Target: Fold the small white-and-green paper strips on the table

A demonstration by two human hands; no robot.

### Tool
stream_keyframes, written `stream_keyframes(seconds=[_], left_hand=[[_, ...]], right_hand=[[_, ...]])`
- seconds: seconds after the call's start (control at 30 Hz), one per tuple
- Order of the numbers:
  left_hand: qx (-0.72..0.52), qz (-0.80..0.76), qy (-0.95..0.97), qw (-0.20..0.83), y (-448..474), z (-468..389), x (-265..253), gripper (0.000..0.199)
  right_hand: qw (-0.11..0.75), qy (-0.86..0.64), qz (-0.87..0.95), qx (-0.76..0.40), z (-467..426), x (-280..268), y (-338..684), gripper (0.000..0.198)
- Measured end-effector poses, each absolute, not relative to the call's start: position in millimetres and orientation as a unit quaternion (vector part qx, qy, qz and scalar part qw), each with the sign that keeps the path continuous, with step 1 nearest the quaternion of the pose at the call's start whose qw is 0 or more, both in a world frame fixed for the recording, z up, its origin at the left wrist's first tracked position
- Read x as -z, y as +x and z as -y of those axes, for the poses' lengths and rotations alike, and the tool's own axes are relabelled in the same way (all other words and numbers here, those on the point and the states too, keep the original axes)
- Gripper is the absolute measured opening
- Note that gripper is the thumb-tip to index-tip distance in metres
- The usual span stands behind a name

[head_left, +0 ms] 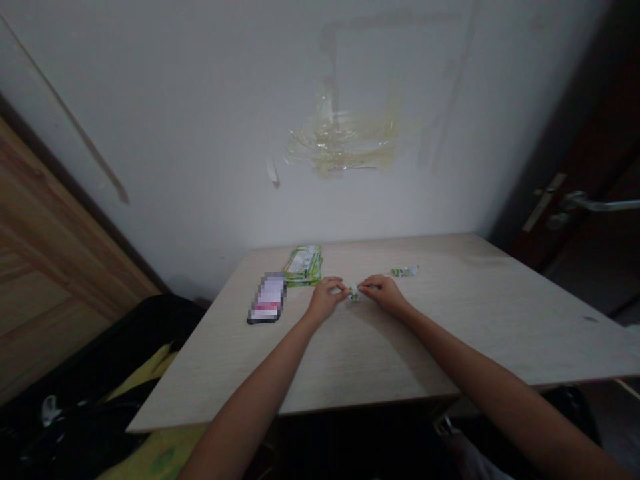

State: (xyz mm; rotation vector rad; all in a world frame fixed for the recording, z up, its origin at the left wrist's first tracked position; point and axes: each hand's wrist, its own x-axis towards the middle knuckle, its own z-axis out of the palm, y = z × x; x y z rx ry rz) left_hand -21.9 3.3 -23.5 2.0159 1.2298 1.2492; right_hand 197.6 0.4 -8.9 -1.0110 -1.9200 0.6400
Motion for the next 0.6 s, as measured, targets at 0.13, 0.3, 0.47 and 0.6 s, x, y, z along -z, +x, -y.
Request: stream_keyframes(seconds=[0.13, 0.3, 0.47, 0.6], left_hand=[[-0.462, -0.443, 0.728, 0.246, -21.7, -2.2, 21.9, 0.003], [-0.469, -0.440, 0.721, 0.259, -21.0, -2.7, 21.3, 0.004], [-0.480, -0.441, 0.709, 0.268, -20.5, -2.9, 22.1, 0.004], [-0.484, -0.443, 0.704, 0.271, -20.5, 0.3, 19.9, 0.005]], right_hand=[[0.428, -0.408, 0.762, -0.264, -0.3, 8.7, 197.7, 0.023], [0.435, -0.409, 0.756, -0.269, -0.8, 9.4, 197.4, 0.023], [0.440, -0.410, 0.748, -0.280, -1.2, 10.6, 197.2, 0.023], [0.440, -0.412, 0.743, -0.291, -1.0, 9.7, 197.6, 0.024]])
